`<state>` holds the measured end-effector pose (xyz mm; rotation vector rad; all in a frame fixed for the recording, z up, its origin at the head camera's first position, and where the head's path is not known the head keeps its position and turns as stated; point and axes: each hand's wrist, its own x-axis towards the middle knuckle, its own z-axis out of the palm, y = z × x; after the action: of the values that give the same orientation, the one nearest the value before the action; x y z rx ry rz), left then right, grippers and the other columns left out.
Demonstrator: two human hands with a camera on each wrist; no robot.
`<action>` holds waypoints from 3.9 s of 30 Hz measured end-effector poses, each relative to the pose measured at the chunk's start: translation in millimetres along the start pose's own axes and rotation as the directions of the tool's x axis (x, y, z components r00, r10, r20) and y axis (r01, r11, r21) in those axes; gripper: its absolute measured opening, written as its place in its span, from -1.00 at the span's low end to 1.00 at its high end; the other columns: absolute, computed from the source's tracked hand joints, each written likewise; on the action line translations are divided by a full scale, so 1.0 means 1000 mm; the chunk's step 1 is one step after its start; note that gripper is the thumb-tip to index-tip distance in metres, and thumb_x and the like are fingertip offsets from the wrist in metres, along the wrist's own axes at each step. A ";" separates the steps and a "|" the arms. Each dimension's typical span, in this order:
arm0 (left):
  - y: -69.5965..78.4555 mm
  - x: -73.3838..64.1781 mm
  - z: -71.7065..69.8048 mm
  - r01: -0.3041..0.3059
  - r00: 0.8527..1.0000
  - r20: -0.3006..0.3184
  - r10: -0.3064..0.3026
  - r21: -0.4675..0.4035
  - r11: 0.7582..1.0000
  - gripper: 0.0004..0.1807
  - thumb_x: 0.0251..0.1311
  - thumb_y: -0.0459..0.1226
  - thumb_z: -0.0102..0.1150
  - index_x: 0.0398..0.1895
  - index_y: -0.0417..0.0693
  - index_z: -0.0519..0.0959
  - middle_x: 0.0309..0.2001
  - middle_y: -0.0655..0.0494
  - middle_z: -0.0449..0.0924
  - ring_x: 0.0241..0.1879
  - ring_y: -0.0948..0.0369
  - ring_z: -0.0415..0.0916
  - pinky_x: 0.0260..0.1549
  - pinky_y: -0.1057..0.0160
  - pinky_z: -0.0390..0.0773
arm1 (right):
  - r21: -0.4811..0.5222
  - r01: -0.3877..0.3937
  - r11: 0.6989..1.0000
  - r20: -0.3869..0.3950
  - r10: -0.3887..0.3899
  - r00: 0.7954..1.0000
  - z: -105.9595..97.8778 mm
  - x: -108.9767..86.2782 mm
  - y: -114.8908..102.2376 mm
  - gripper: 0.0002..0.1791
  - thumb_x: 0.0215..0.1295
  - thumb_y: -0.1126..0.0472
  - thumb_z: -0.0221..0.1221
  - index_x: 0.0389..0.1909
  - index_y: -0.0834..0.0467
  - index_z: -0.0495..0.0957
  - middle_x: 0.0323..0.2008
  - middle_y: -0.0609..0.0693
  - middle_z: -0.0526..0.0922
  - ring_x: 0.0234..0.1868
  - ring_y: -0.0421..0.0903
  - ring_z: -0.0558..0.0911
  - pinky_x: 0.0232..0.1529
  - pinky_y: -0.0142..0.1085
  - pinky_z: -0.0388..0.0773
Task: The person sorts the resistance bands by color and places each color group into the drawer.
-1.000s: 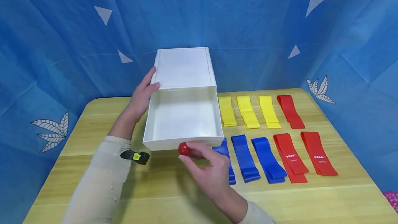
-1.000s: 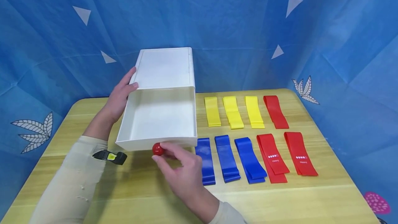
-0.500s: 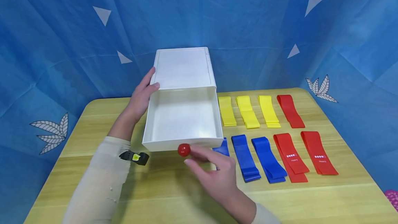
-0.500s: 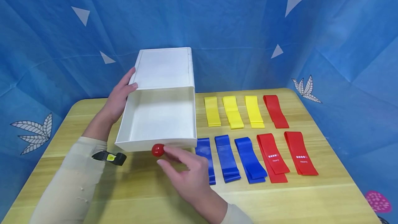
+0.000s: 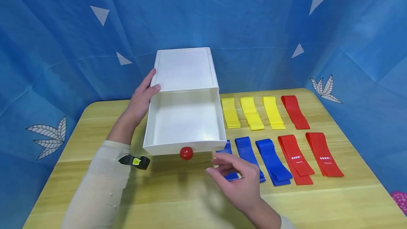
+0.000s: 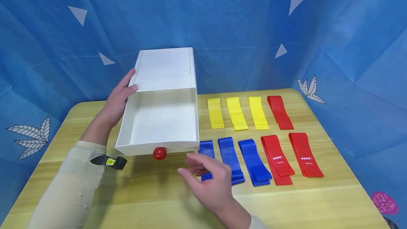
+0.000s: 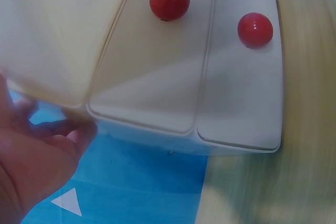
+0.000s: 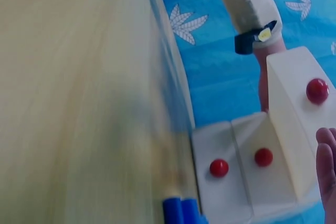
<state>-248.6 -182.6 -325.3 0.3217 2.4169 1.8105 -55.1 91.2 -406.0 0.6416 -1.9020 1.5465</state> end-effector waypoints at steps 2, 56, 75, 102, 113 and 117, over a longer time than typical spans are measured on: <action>0.000 -0.001 -0.001 0.002 1.000 -0.002 -0.002 -0.007 1.000 -0.29 0.49 0.02 -0.14 0.61 0.43 -0.12 0.59 0.27 -0.21 0.49 0.04 -0.06 0.26 -0.20 0.27 | -0.002 -0.004 1.000 -0.005 0.004 1.000 -0.005 -0.001 0.002 -0.54 -0.09 0.48 0.49 -0.08 0.21 0.70 -0.33 0.10 0.74 -0.52 -0.12 0.71 -0.57 -0.35 0.62; 0.000 0.000 0.000 -0.001 1.000 0.013 0.001 -0.039 0.999 -0.27 0.47 0.03 -0.11 0.62 0.42 -0.13 0.59 0.27 -0.20 0.47 0.05 -0.01 0.27 -0.17 0.26 | -0.460 -0.432 0.775 0.207 0.567 0.797 -0.034 0.034 0.122 -0.72 0.11 0.31 0.42 -0.11 0.17 0.76 -0.17 0.04 0.73 -0.59 -0.14 0.50 -0.54 -0.24 0.51; -0.002 -0.001 0.000 -0.016 1.000 0.016 0.016 -0.029 0.999 -0.26 0.47 0.06 -0.14 0.62 0.41 -0.15 0.59 0.26 -0.20 0.47 0.04 0.00 0.23 -0.19 0.31 | -0.657 -0.401 0.639 0.227 0.674 0.703 -0.029 0.039 0.121 -0.89 0.17 0.26 0.41 -0.28 0.07 0.73 -0.34 -0.10 0.68 -0.31 -0.09 0.58 -0.23 -0.12 0.58; -0.004 0.000 0.000 -0.025 1.000 0.011 0.026 -0.019 1.000 -0.26 0.46 0.08 -0.14 0.62 0.41 -0.14 0.58 0.23 -0.18 0.45 0.01 0.03 0.21 -0.21 0.33 | -0.530 -0.462 0.711 0.287 0.663 0.691 -0.040 0.041 0.108 -0.93 0.28 0.25 0.33 -0.32 0.16 0.64 -0.46 -0.07 0.57 -0.52 -0.09 0.50 -0.48 -0.23 0.51; -0.003 -0.001 0.000 -0.021 1.000 0.016 0.021 -0.010 1.000 -0.27 0.47 0.08 -0.15 0.62 0.43 -0.15 0.59 0.25 -0.21 0.47 0.02 -0.01 0.23 -0.21 0.30 | -0.487 -0.473 0.734 0.267 0.641 0.720 -0.060 0.056 0.078 -0.94 0.29 0.25 0.32 -0.26 0.11 0.63 -0.42 -0.05 0.59 -0.58 -0.06 0.45 -0.59 -0.29 0.43; -0.001 -0.001 0.000 -0.016 1.000 0.016 0.016 -0.005 1.000 -0.28 0.48 0.06 -0.16 0.61 0.44 -0.16 0.59 0.26 -0.23 0.48 0.03 -0.04 0.24 -0.22 0.29 | -0.472 -0.471 0.746 0.249 0.625 0.740 -0.066 0.062 0.069 -0.92 0.29 0.25 0.32 -0.25 0.13 0.63 -0.35 -0.03 0.62 -0.54 -0.05 0.46 -0.57 -0.29 0.44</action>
<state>-247.5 -183.2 -326.4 0.3547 2.4053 1.8132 -137.1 170.6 -400.2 0.2016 -2.8183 1.3651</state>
